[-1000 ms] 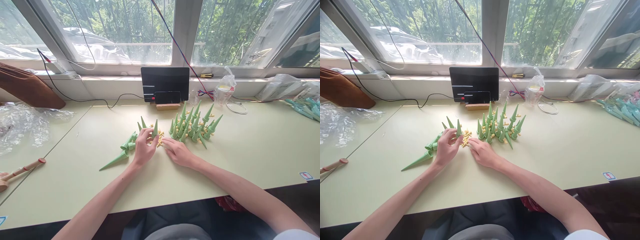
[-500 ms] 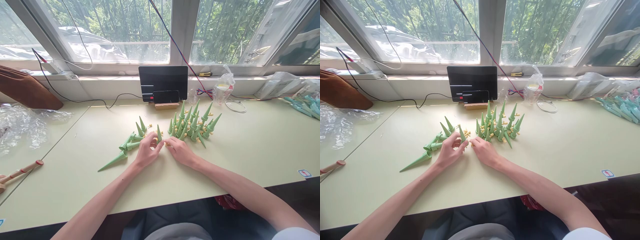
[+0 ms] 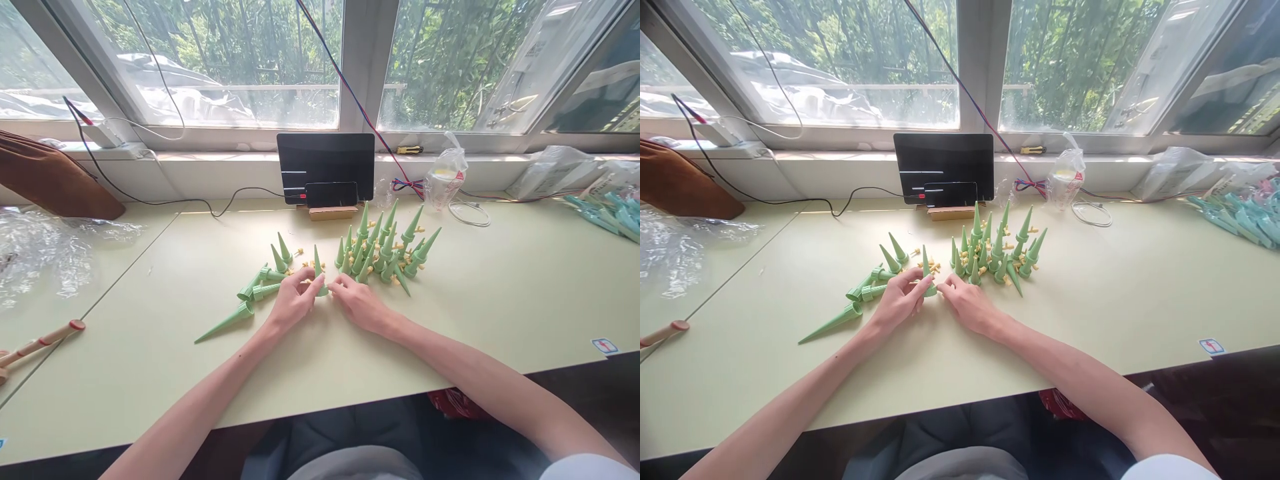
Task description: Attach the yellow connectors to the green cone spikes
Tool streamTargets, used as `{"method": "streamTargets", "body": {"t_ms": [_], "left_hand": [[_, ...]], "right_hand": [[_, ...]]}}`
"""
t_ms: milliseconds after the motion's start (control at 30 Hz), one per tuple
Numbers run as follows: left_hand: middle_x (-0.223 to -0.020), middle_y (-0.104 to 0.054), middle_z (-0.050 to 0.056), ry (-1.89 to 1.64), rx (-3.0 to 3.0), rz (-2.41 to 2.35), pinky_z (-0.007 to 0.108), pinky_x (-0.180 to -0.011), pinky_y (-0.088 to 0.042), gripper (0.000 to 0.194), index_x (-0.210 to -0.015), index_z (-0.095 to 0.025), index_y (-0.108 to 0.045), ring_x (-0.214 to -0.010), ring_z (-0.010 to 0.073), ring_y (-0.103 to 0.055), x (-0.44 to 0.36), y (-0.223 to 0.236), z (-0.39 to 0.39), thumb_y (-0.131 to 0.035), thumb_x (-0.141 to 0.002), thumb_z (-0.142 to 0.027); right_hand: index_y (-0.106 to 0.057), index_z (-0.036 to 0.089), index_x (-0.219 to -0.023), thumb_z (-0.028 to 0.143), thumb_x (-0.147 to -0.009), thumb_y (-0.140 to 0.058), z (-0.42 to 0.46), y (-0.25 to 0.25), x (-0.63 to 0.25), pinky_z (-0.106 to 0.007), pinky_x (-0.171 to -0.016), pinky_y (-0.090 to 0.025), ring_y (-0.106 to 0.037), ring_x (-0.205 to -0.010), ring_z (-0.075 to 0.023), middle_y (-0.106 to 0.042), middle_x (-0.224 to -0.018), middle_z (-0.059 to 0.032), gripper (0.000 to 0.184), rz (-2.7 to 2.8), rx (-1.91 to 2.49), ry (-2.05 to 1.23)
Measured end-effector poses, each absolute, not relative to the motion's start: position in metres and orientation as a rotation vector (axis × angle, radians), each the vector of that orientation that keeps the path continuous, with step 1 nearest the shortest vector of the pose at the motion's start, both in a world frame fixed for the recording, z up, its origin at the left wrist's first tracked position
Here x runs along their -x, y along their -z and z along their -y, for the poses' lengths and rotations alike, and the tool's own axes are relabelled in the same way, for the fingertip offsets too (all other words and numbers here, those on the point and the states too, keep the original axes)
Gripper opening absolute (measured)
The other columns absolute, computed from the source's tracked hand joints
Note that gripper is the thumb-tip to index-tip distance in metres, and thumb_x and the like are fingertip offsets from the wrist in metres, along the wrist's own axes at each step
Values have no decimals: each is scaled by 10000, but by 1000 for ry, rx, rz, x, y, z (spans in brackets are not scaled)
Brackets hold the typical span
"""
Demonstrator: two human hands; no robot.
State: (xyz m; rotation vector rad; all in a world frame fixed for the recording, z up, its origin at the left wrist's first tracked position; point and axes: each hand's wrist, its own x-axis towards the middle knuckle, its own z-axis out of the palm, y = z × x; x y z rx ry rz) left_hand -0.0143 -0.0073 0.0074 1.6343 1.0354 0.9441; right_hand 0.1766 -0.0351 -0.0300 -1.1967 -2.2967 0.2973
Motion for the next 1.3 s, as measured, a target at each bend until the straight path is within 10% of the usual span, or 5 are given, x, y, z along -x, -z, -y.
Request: {"method": "streamTargets", "body": {"t_ms": [1300], "left_hand": [[-634,-465,-80,-791,-1516,-927,202,-374,-364,319,-765,-195,-405,-349,78,-528,11,-14,12,-618,-902,-390]], "right_hand": [[-553,227,-1167,113,-987,-465,39,17,-169,-322,-687,-599,-642,-877,-179,-596,-1031,-90,231,1815,772,-250]]}}
